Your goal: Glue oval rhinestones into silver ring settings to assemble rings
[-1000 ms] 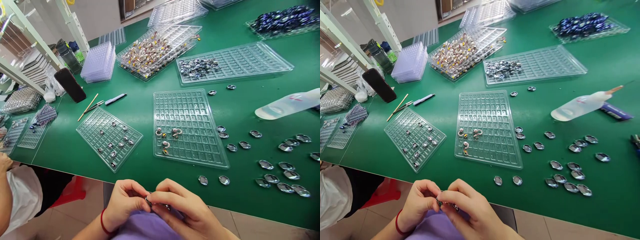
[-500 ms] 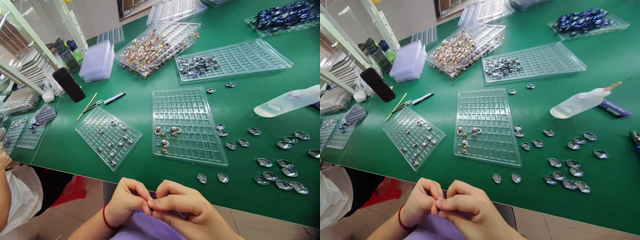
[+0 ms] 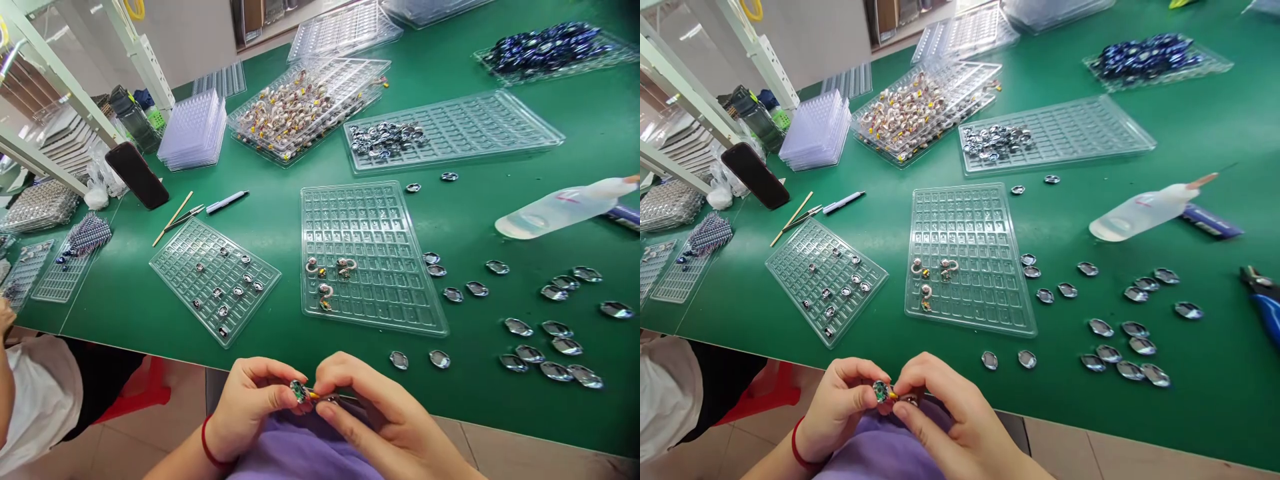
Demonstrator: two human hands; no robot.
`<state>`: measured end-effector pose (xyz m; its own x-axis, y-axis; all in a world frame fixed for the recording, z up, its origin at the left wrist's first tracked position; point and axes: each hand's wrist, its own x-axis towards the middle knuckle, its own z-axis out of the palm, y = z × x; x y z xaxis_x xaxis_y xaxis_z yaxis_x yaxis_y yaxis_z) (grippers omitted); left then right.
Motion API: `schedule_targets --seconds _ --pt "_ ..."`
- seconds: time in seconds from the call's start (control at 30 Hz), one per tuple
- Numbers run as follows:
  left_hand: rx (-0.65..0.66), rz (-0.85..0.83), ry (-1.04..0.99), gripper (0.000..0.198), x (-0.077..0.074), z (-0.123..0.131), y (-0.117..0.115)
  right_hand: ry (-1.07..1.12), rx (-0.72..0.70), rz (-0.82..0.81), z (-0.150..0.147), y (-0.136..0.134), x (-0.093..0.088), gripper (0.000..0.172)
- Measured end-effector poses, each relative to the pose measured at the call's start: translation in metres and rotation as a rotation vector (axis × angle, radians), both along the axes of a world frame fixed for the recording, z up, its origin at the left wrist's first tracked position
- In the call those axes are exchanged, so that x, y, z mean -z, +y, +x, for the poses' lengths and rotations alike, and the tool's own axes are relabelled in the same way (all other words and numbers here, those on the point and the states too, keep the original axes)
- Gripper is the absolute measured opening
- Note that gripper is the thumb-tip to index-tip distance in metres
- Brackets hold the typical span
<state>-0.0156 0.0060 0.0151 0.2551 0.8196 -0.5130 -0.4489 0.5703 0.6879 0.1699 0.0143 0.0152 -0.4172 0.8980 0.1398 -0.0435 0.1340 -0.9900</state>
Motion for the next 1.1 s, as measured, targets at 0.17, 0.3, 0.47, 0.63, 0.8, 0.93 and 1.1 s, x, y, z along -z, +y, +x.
schedule_targets --seconds 0.17,0.3,0.47,0.63,0.8,0.93,1.1 --pt "0.009 0.001 -0.027 0.025 0.0029 0.0006 -0.0007 0.000 -0.002 0.061 -0.0016 -0.0009 -0.0030 0.017" --pt "0.011 -0.009 -0.048 0.027 0.0041 0.0016 -0.0007 0.007 0.012 0.089 -0.0034 -0.0004 -0.0045 0.020" --pt "0.009 -0.004 -0.060 0.027 0.0044 0.0018 0.0000 0.018 0.016 0.088 -0.0042 0.0012 -0.0053 0.022" --pt "0.004 -0.021 -0.060 0.028 0.0038 0.0022 -0.0006 0.004 0.032 0.091 -0.0056 0.0006 -0.0056 0.019" --pt "-0.011 -0.048 -0.039 0.030 0.0018 0.0034 0.0011 -0.001 0.044 0.094 -0.0063 -0.0002 -0.0063 0.015" --pt "-0.015 -0.070 -0.002 0.033 -0.0004 0.0044 0.0027 -0.001 0.045 0.096 -0.0065 0.0010 -0.0076 0.014" --pt "-0.002 -0.074 0.018 0.035 -0.0012 0.0052 0.0032 0.000 0.040 0.081 -0.0054 0.0028 -0.0089 0.016"
